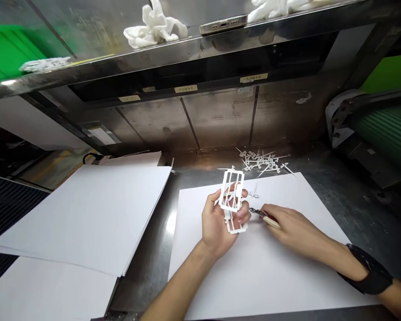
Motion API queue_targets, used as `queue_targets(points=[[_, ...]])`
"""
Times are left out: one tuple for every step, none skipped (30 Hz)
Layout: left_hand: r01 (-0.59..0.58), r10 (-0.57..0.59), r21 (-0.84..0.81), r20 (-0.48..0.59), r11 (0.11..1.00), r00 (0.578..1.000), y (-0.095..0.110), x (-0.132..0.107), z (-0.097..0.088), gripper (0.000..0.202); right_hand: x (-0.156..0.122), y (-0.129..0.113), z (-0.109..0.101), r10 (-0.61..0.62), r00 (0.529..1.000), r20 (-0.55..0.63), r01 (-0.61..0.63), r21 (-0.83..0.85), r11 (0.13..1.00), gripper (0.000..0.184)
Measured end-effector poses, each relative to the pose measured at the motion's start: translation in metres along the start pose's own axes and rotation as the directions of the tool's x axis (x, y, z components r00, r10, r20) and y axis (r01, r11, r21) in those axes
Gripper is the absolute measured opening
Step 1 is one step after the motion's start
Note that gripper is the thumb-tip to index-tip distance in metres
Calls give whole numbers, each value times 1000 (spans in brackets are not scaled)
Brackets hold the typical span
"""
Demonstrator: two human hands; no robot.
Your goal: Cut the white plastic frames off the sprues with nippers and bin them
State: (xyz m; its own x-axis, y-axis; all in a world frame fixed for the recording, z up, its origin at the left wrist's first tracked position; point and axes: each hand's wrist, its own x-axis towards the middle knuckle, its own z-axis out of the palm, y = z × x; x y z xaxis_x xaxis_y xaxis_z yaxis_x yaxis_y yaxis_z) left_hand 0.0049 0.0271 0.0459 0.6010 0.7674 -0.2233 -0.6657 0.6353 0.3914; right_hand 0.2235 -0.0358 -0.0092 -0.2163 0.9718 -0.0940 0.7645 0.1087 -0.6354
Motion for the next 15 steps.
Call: queue_targets(points=[[3, -3, -12, -4, 1000, 1000, 2, 1, -1, 21, 6, 2, -1, -20, 1000, 8, 20, -1, 1000, 17], [3, -3, -19, -5, 1000, 1000, 3, 2, -2, 19, 12, 4, -3, -38, 999, 6, 38, 1, 999, 19], [-1, 0, -24, -6, 1000, 1000, 5, 3, -2, 18, 19, 5, -5, -50, 999, -11, 50, 4, 999, 24], [-8, 8, -27, -6, 1000, 1000, 6, 4, -3, 18, 25, 6, -7, -54, 998, -45, 54, 2, 999, 32], [-18, 17, -26, -6, 1000, 1000, 7, 4, -3, 18, 31, 7, -10, -51, 994, -93, 51, -4, 999, 41], [-28, 28, -23, -4, 999, 1000, 8, 5, -3, 18, 35, 8, -12, -44, 988, -146, 43, -11, 999, 48], [-39, 39, -16, -1, 999, 999, 8, 5, -4, 18, 39, 8, -15, -36, 981, -192, 34, -15, 999, 52], [-48, 48, -7, 4, 999, 999, 8, 5, -4, 18, 41, 8, -17, -29, 975, -219, 26, -14, 1000, 51], [-55, 55, 5, 10, 998, 998, 7, 4, -3, 18, 43, 8, -20, -25, 975, -220, 24, -6, 1000, 47], [-63, 63, 18, 17, 998, 998, 6, 4, -3, 19, 45, 8, -22, -22, 979, -203, 24, 9, 1000, 40], [-72, 71, 32, 25, 997, 997, 4, 3, -3, 21, 46, 9, -25, -20, 984, -178, 25, 28, 999, 33], [-80, 79, 45, 33, 996, 996, 3, 2, -3, 23, 48, 10, -28, -14, 987, -160, 22, 47, 999, 29], [-87, 84, 58, 42, 995, 996, 1, 1, -3, 24, 50, 12, -31, -6, 987, -160, 17, 68, 998, 27], [-91, 88, 70, 50, 993, 995, 0, -1, -2, 26, 51, 14, -34, 9, 984, -177, 7, 92, 996, 28], [-93, 89, 80, 59, 992, 994, -1, -2, -2, 28, 52, 16, -36, 28, 978, -205, -3, 121, 993, 30]])
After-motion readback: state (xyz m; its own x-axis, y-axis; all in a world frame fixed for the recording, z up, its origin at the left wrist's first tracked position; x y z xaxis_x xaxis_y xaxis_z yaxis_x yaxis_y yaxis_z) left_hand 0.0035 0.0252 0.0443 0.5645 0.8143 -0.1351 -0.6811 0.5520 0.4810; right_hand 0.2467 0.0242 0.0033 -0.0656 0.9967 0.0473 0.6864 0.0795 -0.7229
